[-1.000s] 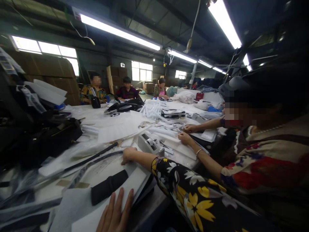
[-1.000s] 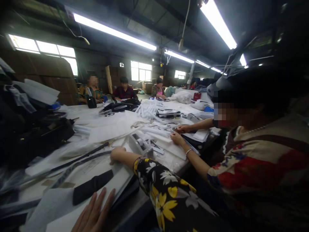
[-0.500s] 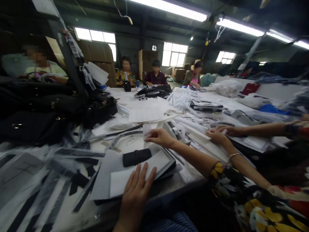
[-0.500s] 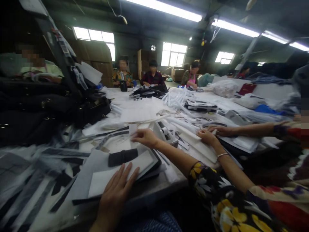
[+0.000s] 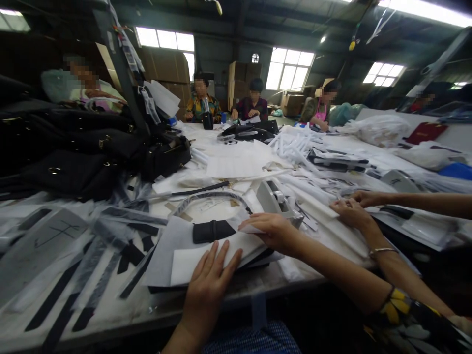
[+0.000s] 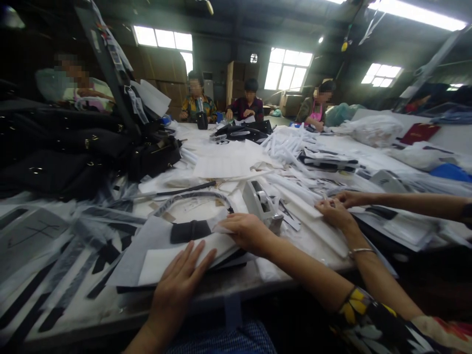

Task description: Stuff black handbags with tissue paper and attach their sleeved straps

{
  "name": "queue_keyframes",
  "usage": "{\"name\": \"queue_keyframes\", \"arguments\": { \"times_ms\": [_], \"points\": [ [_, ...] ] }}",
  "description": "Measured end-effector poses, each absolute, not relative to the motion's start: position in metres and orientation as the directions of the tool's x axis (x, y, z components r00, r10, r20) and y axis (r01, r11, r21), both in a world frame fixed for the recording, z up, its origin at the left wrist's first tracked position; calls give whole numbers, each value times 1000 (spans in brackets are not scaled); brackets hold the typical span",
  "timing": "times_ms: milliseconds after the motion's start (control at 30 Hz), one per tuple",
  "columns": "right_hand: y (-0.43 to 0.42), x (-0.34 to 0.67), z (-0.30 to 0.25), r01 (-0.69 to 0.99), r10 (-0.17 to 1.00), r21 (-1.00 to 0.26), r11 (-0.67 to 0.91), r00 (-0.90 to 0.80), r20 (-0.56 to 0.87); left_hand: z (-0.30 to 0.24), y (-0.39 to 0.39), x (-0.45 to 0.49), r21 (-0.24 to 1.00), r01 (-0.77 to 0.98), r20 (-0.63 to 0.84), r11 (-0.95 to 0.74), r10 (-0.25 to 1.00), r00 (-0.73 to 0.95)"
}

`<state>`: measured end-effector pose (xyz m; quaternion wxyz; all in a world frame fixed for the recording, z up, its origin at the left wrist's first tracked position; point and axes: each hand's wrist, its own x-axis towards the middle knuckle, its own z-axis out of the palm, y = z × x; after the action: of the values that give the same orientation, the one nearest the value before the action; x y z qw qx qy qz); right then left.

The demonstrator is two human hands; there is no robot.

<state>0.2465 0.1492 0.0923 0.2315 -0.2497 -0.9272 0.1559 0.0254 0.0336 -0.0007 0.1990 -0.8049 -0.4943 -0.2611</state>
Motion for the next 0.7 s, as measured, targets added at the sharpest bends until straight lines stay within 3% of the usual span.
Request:
{"name": "queue_keyframes", "arguments": {
  "times_ms": [100,200,433,567,700],
  "points": [
    [135,248,83,344,403,-215,914,-829,388,-1,37,25,-65,907,622,-417,694,364],
    [115,254,72,356,358,-88,930,-830,428,-2,41,24,-84,905,624,-417,686,374],
    [87,267,48,413,361,35,910,-830,426,-2,42,24,-55,901,641,-429,677,362],
    [87,274,48,390,382,-41,920,-868,319,0,42,25,-38,904,617,-426,702,356],
    [92,282,79,321,395,-339,884,-901,177,3,42,26,-65,897,596,-437,704,386]
  ]
}}
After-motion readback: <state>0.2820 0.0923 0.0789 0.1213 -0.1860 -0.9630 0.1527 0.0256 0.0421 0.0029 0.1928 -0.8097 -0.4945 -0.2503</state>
